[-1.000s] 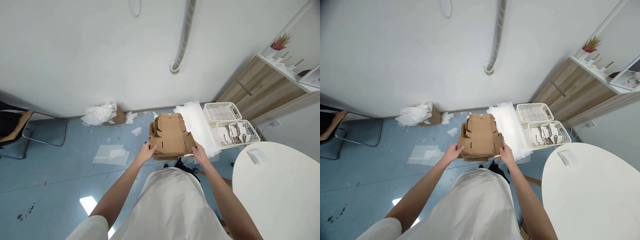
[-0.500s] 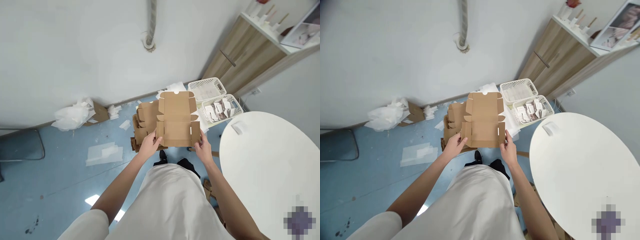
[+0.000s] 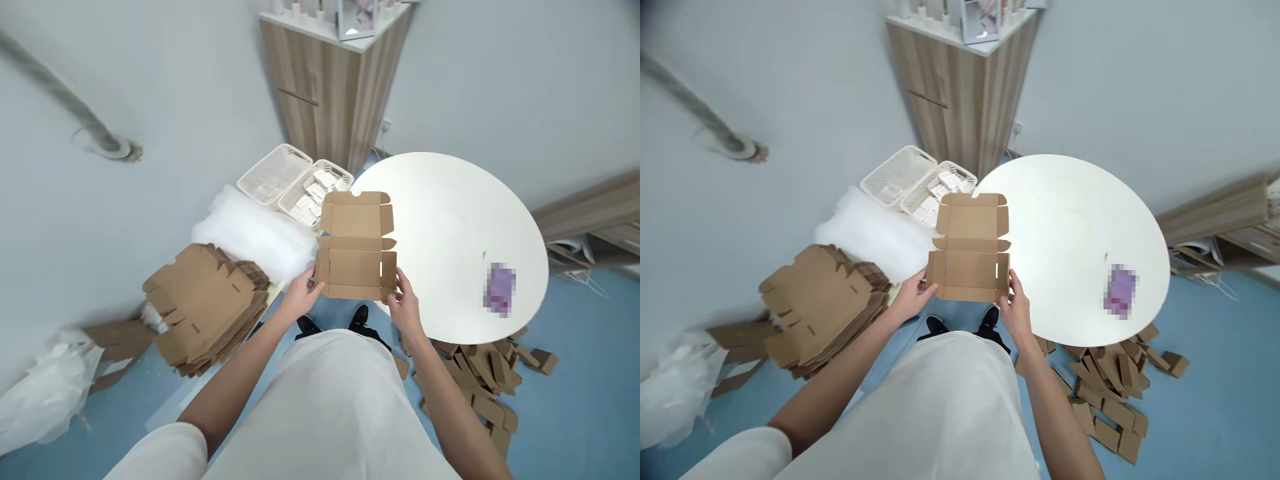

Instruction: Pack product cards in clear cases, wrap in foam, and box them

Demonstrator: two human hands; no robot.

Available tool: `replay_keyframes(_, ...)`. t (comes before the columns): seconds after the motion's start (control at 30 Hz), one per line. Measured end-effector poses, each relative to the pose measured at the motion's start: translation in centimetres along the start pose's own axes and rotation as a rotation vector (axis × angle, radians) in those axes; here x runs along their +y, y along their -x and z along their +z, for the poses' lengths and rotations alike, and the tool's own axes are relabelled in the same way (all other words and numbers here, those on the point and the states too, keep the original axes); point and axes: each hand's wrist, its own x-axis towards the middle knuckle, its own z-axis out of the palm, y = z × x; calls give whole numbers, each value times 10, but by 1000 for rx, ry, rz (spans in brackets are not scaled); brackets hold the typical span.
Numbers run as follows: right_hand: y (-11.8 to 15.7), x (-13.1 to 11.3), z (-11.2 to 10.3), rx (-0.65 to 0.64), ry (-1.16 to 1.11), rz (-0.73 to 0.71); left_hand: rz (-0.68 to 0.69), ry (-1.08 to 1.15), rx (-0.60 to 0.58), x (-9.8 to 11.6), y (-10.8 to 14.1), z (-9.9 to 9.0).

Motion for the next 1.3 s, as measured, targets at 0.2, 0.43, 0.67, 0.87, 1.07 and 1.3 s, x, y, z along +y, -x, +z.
replay_keyframes(0.2, -9, 65, -83, 103, 104, 97, -3, -50, -158, 33, -43, 92)
replay_keyframes(0.43, -11, 122, -127, 83, 215, 180, -42, -110, -296, 49, -66, 156)
replay_keyframes(0.67, -13, 140, -133, 30, 255, 280, -67, -158, -313, 46, -83, 187)
replay_keyframes(0.87, -20, 144, -143, 45, 277, 248, -103, -184, -288, 45, -91, 196)
replay_keyframes(1.07, -34, 134, -156, 286, 620, 203, 156, -569, -120, 56, -78, 194)
replay_keyframes(1.3, -83, 117, -174, 222, 690, 196, 436, -736, -537, 61, -78, 203)
